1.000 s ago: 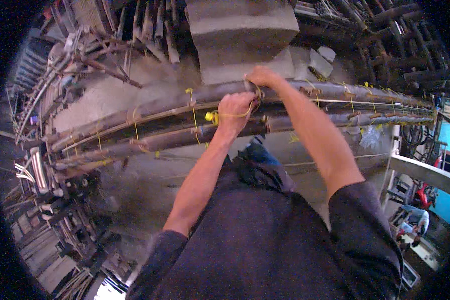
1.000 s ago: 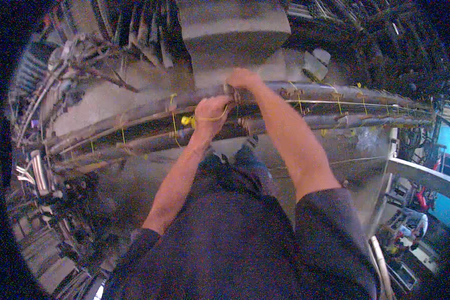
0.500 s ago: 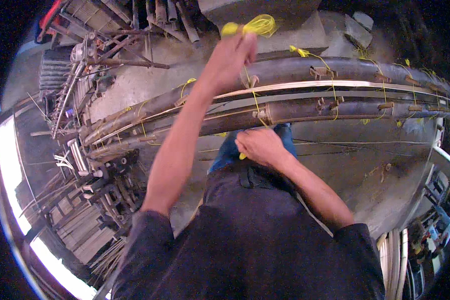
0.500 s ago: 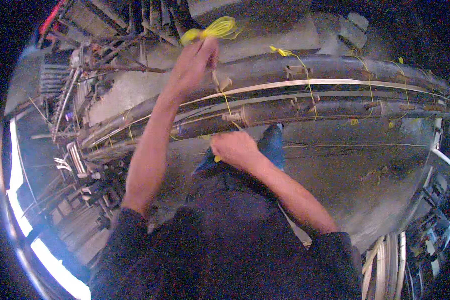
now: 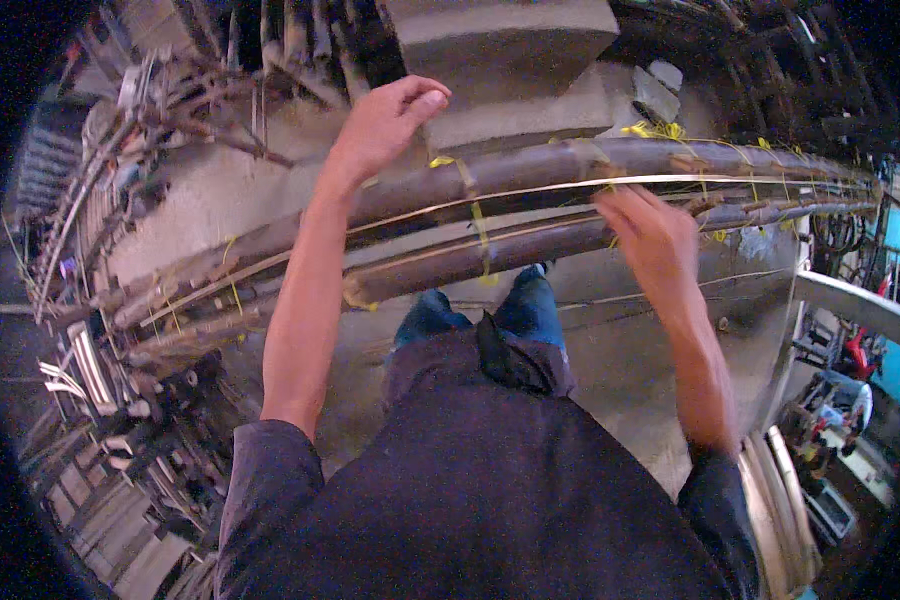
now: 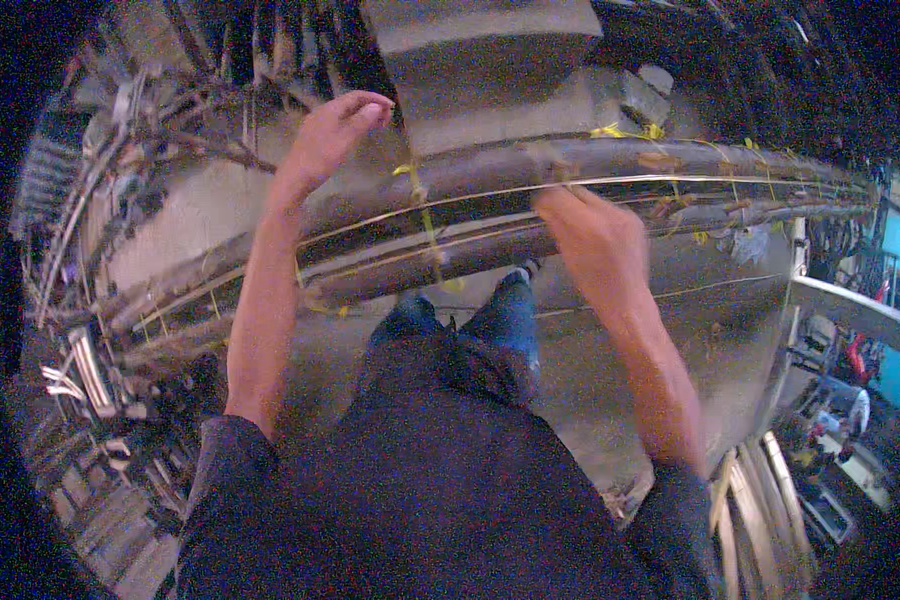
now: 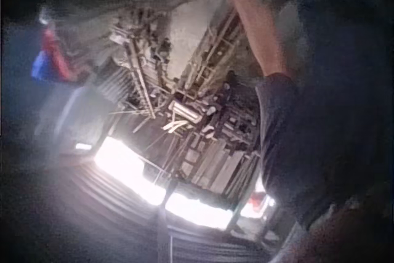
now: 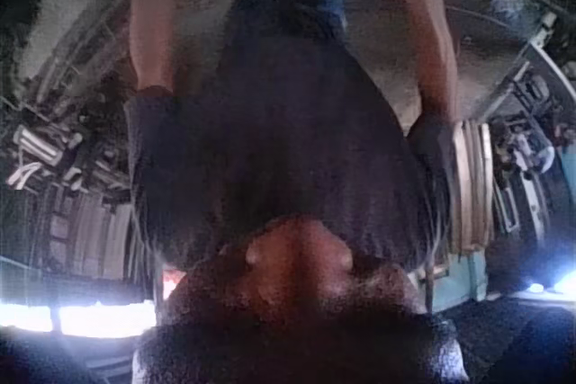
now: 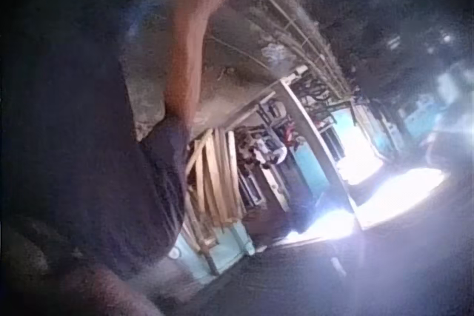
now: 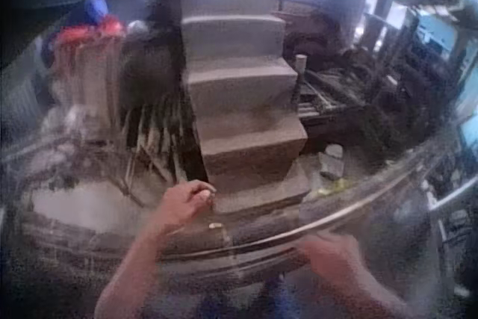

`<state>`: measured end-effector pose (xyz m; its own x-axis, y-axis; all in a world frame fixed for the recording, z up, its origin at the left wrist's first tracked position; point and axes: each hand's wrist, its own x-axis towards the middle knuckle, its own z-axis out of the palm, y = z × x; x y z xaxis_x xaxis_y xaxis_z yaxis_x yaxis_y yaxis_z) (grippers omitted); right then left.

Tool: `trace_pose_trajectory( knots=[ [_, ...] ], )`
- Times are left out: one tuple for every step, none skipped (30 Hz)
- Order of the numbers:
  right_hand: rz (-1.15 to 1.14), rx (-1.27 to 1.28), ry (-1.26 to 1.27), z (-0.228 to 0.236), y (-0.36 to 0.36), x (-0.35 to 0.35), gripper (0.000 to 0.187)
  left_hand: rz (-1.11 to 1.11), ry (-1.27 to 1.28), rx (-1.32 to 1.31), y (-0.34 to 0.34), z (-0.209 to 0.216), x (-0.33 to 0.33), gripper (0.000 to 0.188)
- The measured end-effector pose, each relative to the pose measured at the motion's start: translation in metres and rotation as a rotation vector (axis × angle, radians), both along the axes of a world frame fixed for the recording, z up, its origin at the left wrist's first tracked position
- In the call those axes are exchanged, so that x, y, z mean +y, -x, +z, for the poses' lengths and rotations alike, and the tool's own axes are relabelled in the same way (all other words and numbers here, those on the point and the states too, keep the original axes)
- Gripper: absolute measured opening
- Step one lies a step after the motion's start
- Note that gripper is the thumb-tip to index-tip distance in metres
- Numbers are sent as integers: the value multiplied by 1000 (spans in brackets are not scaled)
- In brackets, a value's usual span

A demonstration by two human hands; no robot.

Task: The person repeatedly ties yellow rope around a long wooden plank resting on a metal frame. The person walks along the plank, stopping at intervals to wrap and knot the rope, securing the plank to the frame.

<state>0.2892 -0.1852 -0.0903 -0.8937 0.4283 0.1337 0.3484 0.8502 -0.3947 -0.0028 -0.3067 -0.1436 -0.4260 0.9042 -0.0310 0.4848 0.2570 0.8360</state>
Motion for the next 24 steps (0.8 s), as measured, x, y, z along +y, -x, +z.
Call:
trace_pose_trajectory(
  knots=[
    [-89, 68, 88, 8, -23, -23, 12, 55, -14, -73, -1, -2, -20, 36],
    [-96, -42, 478, -7, -44, -56, 14, 106, -20, -126, 2, -2, -42, 35],
    [-131, -156, 846, -25, -63, -84, 18, 133, -46, -191, 3, -2, -52, 34],
    [-287, -66, 1303, -33, -54, -114, 22, 131, -13, -119, 1, 1, -58, 34],
    [-368, -63, 1294, -48, -40, -125, 25, 114, -26, -60, -10, 5, -51, 34],
    [-441, -61, 1286, -63, -23, -135, 29, 91, -76, 1, -23, 13, -35, 34],
    [-519, -56, 1276, -79, -6, -143, 33, 33, -43, 34, -36, 16, -28, 33],
    [-496, -107, 1165, -126, -2, -145, 24, -44, -13, 82, -43, 17, -29, 32],
    [-277, 12, 1120, -120, 8, -135, 22, -75, 12, 174, -47, 12, -28, 30],
    [-42, 97, 1077, -111, 8, -121, 22, -57, -7, 205, -57, -6, -43, 29],
    [20, 58, 737, -67, 14, -99, 21, -125, 145, 100, -63, -12, -54, 27],
    [103, 14, 405, -3, 34, -81, 21, -172, 44, 176, -62, -44, -71, 27],
    [245, 20, 289, 45, 55, -74, 15, -79, -4, 244, -74, -57, -87, 26],
    [337, -12, 9, 66, 87, -76, 12, 18, -69, 298, -86, -67, -91, 26],
    [512, 216, -110, 66, 117, -89, 10, 115, -117, 324, -95, -85, -88, 25],
    [662, 58, -142, 75, 144, -108, 11, 224, -167, 353, -105, -114, -91, 25],
    [701, 28, -101, 62, 164, -111, 15, 241, -135, 384, -111, -112, -83, 25],
    [621, 150, 62, 33, 194, -106, 17, 289, -85, 432, -110, -111, -81, 25],
    [528, 252, 213, 15, 205, -94, 19, 232, 50, 474, -121, -75, -67, 26],
    [557, 100, 246, 45, 196, -55, 21, 208, 169, 508, -127, -51, -52, 27],
    [311, 63, 177, -12, 229, -50, 21, 216, 75, 524, -114, -69, -71, 26],
    [11, -68, 360, -22, 238, -55, 25, 288, 7, 490, -99, -69, -80, 24],
    [-32, -275, 239, -52, 241, -56, 32, 320, -66, 464, -94, -57, -86, 22],
    [-90, -381, 219, -109, 229, -69, 37, 315, -102, 461, -92, -59, -107, 20]
  ],
)
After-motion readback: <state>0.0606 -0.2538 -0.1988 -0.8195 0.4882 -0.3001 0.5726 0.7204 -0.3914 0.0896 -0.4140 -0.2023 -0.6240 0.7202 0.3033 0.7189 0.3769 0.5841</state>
